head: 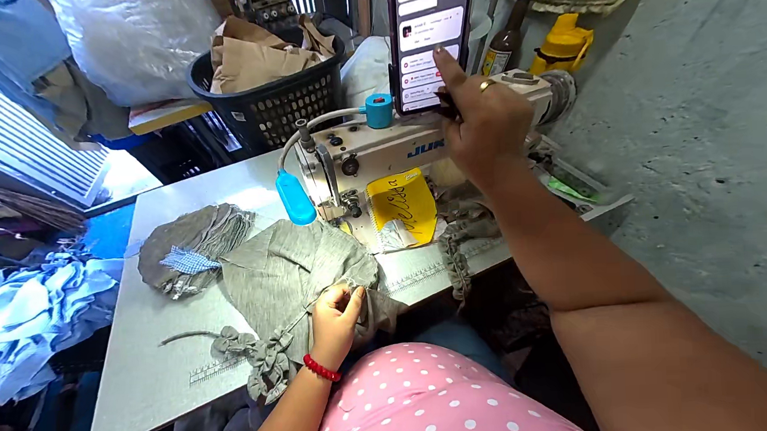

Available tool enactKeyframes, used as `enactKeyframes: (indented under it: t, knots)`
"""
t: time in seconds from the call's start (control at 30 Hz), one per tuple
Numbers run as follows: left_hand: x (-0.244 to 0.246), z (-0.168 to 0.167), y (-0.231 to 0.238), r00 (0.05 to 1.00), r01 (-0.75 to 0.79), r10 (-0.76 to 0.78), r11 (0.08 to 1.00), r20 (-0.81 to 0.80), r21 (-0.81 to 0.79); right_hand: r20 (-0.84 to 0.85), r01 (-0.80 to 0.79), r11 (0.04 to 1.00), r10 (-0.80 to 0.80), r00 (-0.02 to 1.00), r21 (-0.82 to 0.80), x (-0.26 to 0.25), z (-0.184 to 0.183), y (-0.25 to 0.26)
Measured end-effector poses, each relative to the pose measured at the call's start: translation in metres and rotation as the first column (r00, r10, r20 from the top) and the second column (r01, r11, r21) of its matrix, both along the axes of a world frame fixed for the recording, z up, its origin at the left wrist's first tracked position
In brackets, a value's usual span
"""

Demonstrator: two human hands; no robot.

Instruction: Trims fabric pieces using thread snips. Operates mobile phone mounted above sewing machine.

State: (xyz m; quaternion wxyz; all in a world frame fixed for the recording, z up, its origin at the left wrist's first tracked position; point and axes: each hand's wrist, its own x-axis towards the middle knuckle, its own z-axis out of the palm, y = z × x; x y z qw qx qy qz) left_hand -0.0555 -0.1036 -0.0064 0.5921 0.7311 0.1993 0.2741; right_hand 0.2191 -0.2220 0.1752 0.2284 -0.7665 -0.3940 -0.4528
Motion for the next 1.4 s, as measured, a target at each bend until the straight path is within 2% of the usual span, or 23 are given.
enactKeyframes:
  t: [0.1,0.33,0.53,0.63,0.8,1.1,1.33,1.4]
  knots:
    - [0.000,-0.001,-0.001,1.000,0.003,-0.003,1.000,-0.005,0.031,0.025,0.021,0.999,-0.020,0.999,-0.031,0.006,0.008,0.005]
    - [-0.001,0.000,-0.002,1.000,0.011,-0.011,0.999,0.005,0.047,-0.036,0.028,0.998,-0.030,0.999,-0.048,0.012,0.007,0.010]
    - [-0.001,0.000,-0.002,1.000,0.012,-0.012,1.000,0.004,0.029,-0.072,-0.045,0.995,0.051,0.996,0.087,0.005,-0.002,-0.007]
    - [-0.001,0.001,-0.002,1.000,0.011,-0.011,0.999,-0.006,0.040,-0.122,-0.040,0.995,0.052,0.991,0.096,0.006,-0.009,-0.018]
    - [0.000,0.001,-0.002,1.000,0.010,-0.009,0.999,-0.004,0.053,-0.060,-0.002,0.997,0.007,0.998,0.082,0.009,-0.016,-0.025]
    - [0.000,-0.001,-0.002,1.000,0.013,-0.014,0.999,0.005,0.053,-0.011,0.043,0.998,-0.043,0.999,-0.045,0.008,-0.018,-0.017]
    - [0.000,0.000,-0.002,1.000,0.016,-0.015,0.998,-0.013,0.060,0.005,0.056,0.997,-0.055,0.998,-0.048,0.008,-0.020,-0.015]
    - [0.000,-0.002,-0.002,1.000,0.016,-0.016,0.998,-0.002,0.064,0.070,0.096,0.995,-0.094,0.993,-0.015,0.023,-0.030,-0.011]
